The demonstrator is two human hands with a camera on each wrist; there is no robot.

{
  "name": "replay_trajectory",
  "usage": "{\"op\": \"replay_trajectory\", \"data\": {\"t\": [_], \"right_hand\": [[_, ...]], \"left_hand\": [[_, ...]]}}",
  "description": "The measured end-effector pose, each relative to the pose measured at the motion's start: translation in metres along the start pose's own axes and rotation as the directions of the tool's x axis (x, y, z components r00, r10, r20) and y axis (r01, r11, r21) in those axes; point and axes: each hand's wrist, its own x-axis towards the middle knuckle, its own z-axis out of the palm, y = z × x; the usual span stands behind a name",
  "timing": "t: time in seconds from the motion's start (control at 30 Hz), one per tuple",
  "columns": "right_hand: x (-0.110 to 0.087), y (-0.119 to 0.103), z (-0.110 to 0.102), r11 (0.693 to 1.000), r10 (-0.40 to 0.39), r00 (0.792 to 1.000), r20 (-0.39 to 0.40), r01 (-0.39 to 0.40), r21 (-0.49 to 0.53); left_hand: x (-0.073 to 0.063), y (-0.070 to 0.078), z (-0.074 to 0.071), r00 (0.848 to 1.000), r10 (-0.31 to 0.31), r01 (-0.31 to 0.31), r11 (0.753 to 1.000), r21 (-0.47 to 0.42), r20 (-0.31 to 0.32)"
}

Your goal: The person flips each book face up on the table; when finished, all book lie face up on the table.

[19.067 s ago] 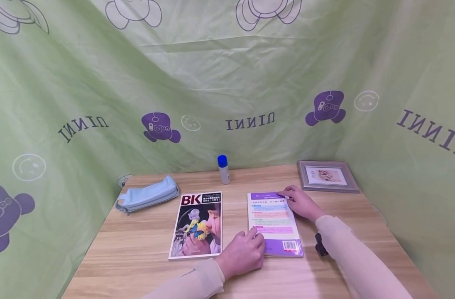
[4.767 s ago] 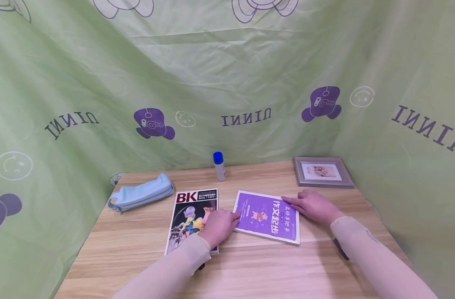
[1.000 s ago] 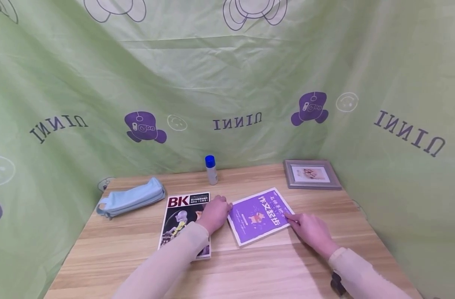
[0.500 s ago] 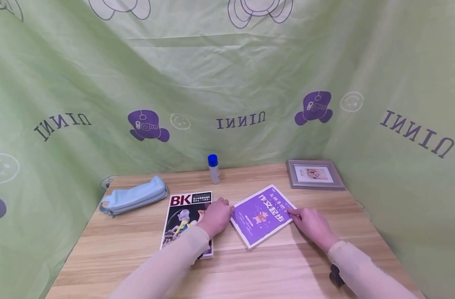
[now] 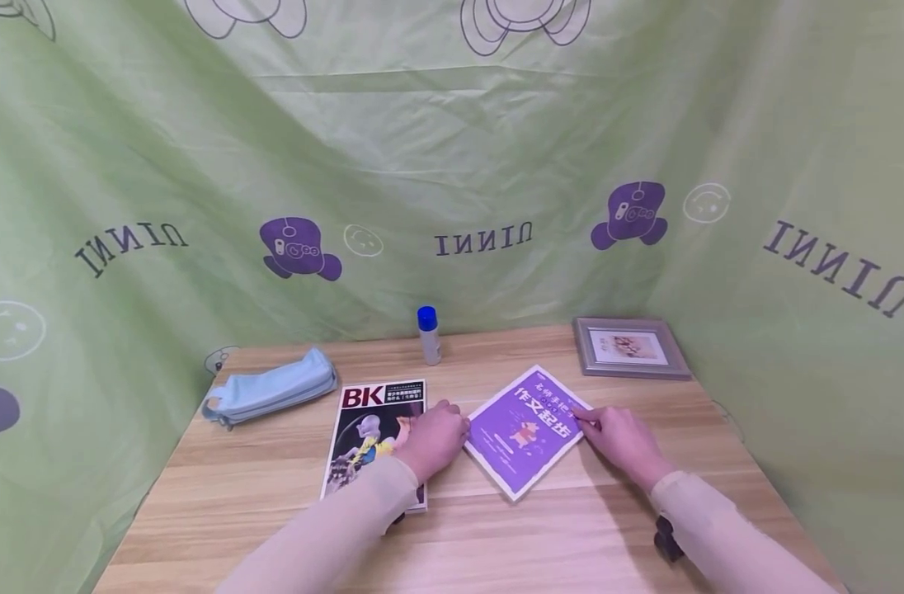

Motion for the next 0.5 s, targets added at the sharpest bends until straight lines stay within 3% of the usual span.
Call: {"op": "replay_trajectory", "data": {"t": [0.2, 0.5], "right_hand": [[0.007, 0.001, -0.001, 1.0, -0.011, 0.999, 0.035, 0.011, 0.025], [0.014, 0.001, -0.004, 0.995, -0.102, 0.995, -0.002, 0.102, 0.004]], "left_hand": [[-0.005, 0.008, -0.001, 0.999, 0.044, -0.044, 0.999, 0.001, -0.017], [-0.013, 0.02, 0.001, 0.993, 0.11, -0.106, 0.99, 0.097, -0.036]]}}
